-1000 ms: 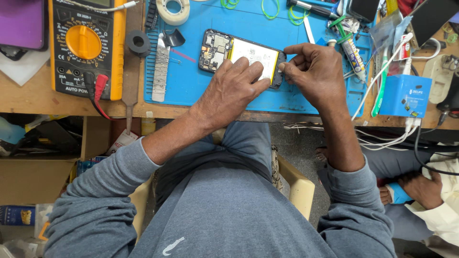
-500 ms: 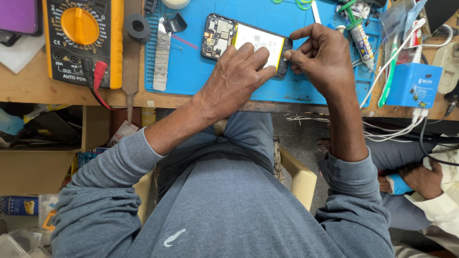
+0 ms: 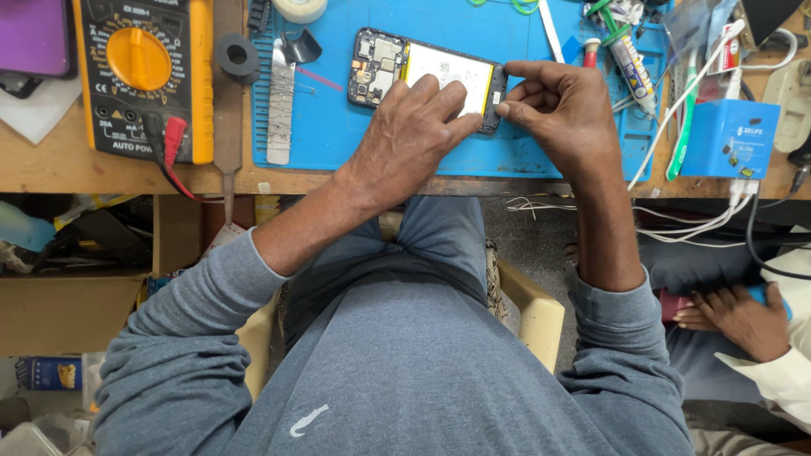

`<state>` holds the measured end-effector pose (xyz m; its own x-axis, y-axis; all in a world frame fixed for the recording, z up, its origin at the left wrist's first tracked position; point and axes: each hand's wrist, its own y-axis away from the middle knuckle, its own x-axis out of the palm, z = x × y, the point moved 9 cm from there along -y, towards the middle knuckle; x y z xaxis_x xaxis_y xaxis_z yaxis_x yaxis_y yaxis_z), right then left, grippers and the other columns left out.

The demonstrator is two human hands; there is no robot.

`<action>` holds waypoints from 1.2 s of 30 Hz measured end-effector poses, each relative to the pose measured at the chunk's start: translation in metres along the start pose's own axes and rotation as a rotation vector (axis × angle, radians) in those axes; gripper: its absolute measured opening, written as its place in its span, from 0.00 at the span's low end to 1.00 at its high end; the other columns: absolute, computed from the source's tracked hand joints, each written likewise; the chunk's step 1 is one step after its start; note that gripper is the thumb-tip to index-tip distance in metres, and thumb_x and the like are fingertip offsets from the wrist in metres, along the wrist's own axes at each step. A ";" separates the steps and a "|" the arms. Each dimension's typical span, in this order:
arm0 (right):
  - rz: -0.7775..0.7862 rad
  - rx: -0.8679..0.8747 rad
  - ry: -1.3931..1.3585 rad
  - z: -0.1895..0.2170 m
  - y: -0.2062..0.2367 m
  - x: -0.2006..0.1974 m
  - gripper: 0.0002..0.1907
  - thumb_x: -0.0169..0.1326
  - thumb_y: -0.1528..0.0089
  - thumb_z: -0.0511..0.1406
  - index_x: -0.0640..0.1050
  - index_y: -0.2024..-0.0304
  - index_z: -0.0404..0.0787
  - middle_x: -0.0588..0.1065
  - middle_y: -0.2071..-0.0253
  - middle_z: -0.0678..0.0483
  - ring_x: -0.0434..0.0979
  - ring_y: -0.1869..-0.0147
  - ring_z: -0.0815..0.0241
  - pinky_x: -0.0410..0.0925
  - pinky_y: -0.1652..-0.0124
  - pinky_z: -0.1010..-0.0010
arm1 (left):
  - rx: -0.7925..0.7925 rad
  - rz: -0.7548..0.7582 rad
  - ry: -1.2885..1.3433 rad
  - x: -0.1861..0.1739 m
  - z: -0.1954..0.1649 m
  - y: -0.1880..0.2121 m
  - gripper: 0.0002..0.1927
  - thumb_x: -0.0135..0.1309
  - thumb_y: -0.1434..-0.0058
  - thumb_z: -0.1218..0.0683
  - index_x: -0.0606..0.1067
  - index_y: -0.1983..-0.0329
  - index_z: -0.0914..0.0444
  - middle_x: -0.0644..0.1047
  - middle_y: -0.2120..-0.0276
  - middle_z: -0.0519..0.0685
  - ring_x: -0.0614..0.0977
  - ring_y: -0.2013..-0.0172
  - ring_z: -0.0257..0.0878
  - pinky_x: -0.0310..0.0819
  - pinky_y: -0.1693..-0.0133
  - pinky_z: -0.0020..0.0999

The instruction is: The person works on a disassembled smartphone placed on a blue mat. They use a red-handled screwdriver to adjust components near the battery and a black pen-like tool to probe the motherboard area. The person repeatedly pries and presses internal parts while keeping the phone steady with the other hand.

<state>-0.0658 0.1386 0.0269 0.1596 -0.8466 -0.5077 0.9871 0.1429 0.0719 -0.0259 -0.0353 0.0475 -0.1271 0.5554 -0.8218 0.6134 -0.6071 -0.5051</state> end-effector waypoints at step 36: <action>-0.313 -0.374 0.516 0.039 0.069 -0.002 0.17 0.65 0.34 0.33 0.80 0.44 0.35 0.77 0.49 0.48 0.74 0.45 0.50 0.69 0.46 0.59 | -0.024 0.106 0.124 0.018 0.011 -0.041 0.36 0.67 0.40 0.48 0.69 0.33 0.67 0.69 0.37 0.58 0.69 0.36 0.54 0.63 0.35 0.50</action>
<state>0.0027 0.1300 0.0662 -0.2477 -0.5392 -0.8050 0.9008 0.1777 -0.3962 -0.0615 -0.0067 0.0505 0.0357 0.5561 -0.8303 0.6367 -0.6531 -0.4100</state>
